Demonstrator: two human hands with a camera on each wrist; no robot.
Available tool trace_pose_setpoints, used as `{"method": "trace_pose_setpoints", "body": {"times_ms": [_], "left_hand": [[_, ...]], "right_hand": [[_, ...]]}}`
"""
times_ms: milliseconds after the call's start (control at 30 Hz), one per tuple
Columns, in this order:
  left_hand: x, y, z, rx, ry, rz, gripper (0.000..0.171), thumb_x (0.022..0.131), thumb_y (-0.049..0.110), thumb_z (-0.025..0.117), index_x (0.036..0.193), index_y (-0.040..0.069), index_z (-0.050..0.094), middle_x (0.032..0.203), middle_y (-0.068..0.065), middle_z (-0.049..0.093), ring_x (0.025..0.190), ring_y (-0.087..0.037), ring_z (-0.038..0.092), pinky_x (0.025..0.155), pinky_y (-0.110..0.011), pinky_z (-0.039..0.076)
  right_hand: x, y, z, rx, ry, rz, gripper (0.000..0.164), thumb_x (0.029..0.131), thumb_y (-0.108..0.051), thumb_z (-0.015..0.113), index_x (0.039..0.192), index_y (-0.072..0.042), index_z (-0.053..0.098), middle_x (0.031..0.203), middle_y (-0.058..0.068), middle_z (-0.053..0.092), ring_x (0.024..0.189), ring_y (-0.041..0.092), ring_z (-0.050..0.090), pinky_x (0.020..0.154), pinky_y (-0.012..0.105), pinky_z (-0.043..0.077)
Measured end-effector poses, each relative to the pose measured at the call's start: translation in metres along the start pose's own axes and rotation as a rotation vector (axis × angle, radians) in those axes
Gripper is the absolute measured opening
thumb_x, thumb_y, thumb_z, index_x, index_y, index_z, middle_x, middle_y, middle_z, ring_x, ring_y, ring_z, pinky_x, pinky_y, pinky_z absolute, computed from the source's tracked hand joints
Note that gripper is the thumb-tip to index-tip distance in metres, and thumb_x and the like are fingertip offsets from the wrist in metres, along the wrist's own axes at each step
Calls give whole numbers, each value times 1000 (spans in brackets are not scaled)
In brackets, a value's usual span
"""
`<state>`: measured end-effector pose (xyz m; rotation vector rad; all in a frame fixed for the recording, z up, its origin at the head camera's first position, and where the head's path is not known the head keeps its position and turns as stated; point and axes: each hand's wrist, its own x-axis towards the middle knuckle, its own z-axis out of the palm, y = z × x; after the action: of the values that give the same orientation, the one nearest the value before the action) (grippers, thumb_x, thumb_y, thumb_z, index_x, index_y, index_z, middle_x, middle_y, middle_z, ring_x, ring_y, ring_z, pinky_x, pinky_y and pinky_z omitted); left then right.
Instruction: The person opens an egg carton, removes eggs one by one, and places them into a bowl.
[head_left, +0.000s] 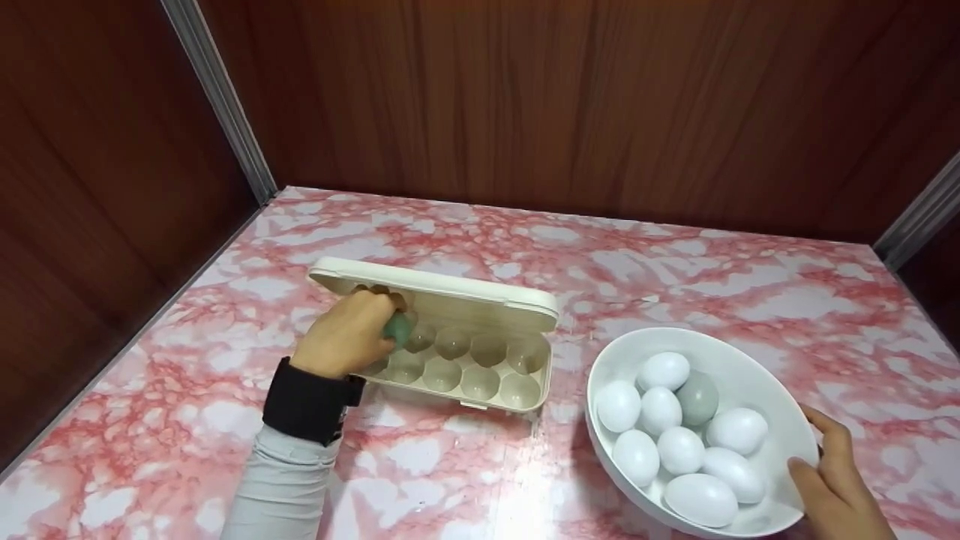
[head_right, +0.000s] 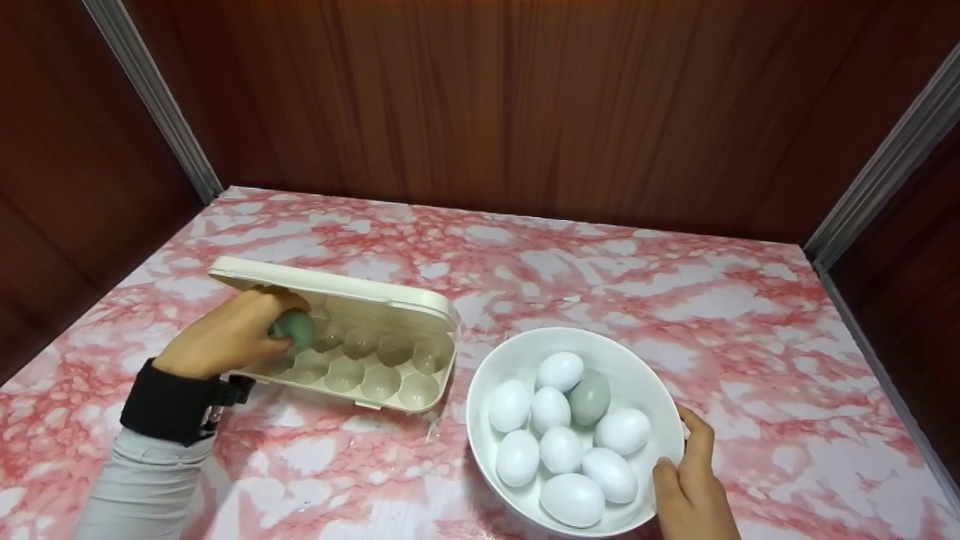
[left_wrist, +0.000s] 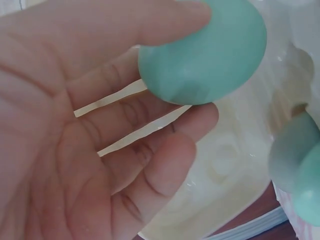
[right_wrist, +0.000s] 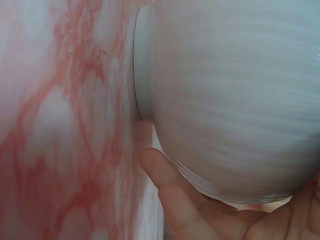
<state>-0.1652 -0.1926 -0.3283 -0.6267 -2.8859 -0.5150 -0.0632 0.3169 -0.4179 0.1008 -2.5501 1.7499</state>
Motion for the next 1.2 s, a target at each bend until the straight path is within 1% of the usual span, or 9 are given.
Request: {"method": "trace_pose_setpoints", "body": {"times_ms": [100,267,467,533,667,700,767,933,1200], "left_hand": [[0,6,-1,14,6,13,19,68,-10,65,71,9,62,69,-1,57,66,-15,50,63,-32,45],[-1,16,-3,48,27,11,19,69,-8,67,73,10,63,70,1,55,68,-15,49,60,-32,44],[-3,25,-5,83,29,-5,18,71,-1,73,78,14,67,77,2,63,71,-14,56,58,-34,48],[-3,27,-4,99,32,1,18,71,0,73,77,15,66,75,2,61,69,-13,55,55,-33,46],[-2,31,-2,99,45,69,17,69,-2,71,76,12,65,72,0,59,67,-15,52,57,-31,45],[-2,32,-2,93,49,93,17,69,-2,71,78,10,66,73,-1,61,68,-16,54,59,-32,47],[-2,35,-1,87,50,130,17,68,-2,71,82,7,68,77,-4,64,74,-21,59,67,-35,50],[-6,47,1,101,54,169,22,72,4,75,93,4,68,89,-11,66,86,-33,62,76,-42,52],[-7,66,4,106,86,256,22,73,6,79,90,6,65,89,-8,62,85,-30,59,78,-39,50]], "right_hand": [[0,0,0,11,3,8,50,105,-3,25,142,-35,17,115,-18,46,83,9,66,60,33,56],[0,-2,-1,-47,-16,1,49,105,-2,22,143,-31,12,127,6,41,85,6,64,61,31,56],[1,1,-1,-28,-19,-18,50,105,-2,24,142,-34,14,122,-12,42,87,5,64,63,29,55],[1,0,-1,-30,-21,-9,50,105,-2,23,141,-35,14,127,-5,40,88,4,64,63,29,55],[0,-1,-1,-30,-12,-8,50,105,-3,24,141,-35,15,126,-10,42,87,4,64,63,29,55],[0,-2,0,-37,-10,-9,50,105,-2,23,141,-35,15,129,-3,42,88,4,63,63,28,55],[-1,-3,1,-32,-2,-9,50,104,-2,24,141,-36,17,123,-14,45,88,4,63,64,28,55],[-2,-5,1,8,0,-6,51,104,-2,25,140,-37,19,118,-23,46,88,5,64,63,29,55],[-1,-2,2,32,-4,-56,51,103,1,27,141,-33,21,118,-23,50,88,6,64,63,29,55]]}}
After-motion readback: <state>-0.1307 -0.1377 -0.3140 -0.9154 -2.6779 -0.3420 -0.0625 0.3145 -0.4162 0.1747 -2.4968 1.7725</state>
